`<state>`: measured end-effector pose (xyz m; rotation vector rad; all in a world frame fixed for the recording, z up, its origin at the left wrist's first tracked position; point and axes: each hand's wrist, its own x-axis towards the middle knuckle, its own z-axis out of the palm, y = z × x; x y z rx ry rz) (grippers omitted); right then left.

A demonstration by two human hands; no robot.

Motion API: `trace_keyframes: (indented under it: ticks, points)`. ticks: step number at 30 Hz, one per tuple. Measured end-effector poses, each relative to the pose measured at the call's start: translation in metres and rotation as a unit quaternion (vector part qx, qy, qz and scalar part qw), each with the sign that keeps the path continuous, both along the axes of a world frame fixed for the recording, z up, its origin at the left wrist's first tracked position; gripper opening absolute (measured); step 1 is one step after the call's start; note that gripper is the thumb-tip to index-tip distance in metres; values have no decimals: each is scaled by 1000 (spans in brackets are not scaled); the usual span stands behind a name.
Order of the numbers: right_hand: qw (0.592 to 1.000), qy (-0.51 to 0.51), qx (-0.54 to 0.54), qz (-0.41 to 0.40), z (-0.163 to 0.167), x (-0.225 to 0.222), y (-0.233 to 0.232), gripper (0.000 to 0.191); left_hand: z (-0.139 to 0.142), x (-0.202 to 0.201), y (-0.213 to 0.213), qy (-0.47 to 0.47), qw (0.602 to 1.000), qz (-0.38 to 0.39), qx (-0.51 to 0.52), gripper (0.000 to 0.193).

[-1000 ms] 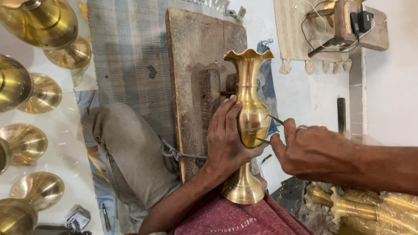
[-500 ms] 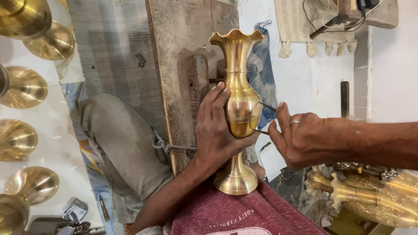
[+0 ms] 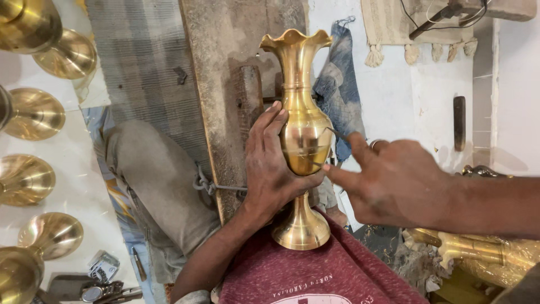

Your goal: The person holds a brass vase steady on a wooden bench board and engraves decorative marks onto its body using a small hand scriber, rotating the vase to reach different spots and continuing the engraving around the surface.

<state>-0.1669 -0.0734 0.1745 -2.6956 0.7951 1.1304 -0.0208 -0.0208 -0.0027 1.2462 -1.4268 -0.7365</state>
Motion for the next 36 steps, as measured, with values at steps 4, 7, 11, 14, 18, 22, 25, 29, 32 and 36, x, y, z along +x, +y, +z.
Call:
trace_keyframes:
  ticks: [4,7,11,14,18,22,25,29,32,36]
  points:
    - [995,-33,-29,88,-8,-12,0,51,1,-1,-2,6,1000,2,-8,112]
    - [969,42,17,241,-8,-27,-15,45,3,-2,-4,-7,1000,2,-13,112]
    - [909,73,7,410,-4,-46,-34,44,6,-3,-3,-24,1000,1,-10,110]
    - [947,-31,21,318,-5,-50,-34,36,7,-4,-4,-27,1000,6,-10,112]
    - [974,-90,23,209,-10,-47,-23,40,8,-6,-4,-39,999,-1,6,115]
    - [932,-106,-57,341,-17,-57,-29,26,9,-8,-4,-48,999,3,11,115]
    - [886,-114,-53,447,-29,-78,-47,25,10,-10,-5,-55,998,4,23,116]
    - [789,-158,-103,585,-52,-104,-67,33,10,-14,-7,-73,997,3,7,118]
    - [832,-134,-23,538,-53,-111,-70,41,13,-17,-3,-79,997,7,18,119]
    - [886,-200,9,418,-34,-94,-71,17,13,-20,-6,-95,995,8,21,121]
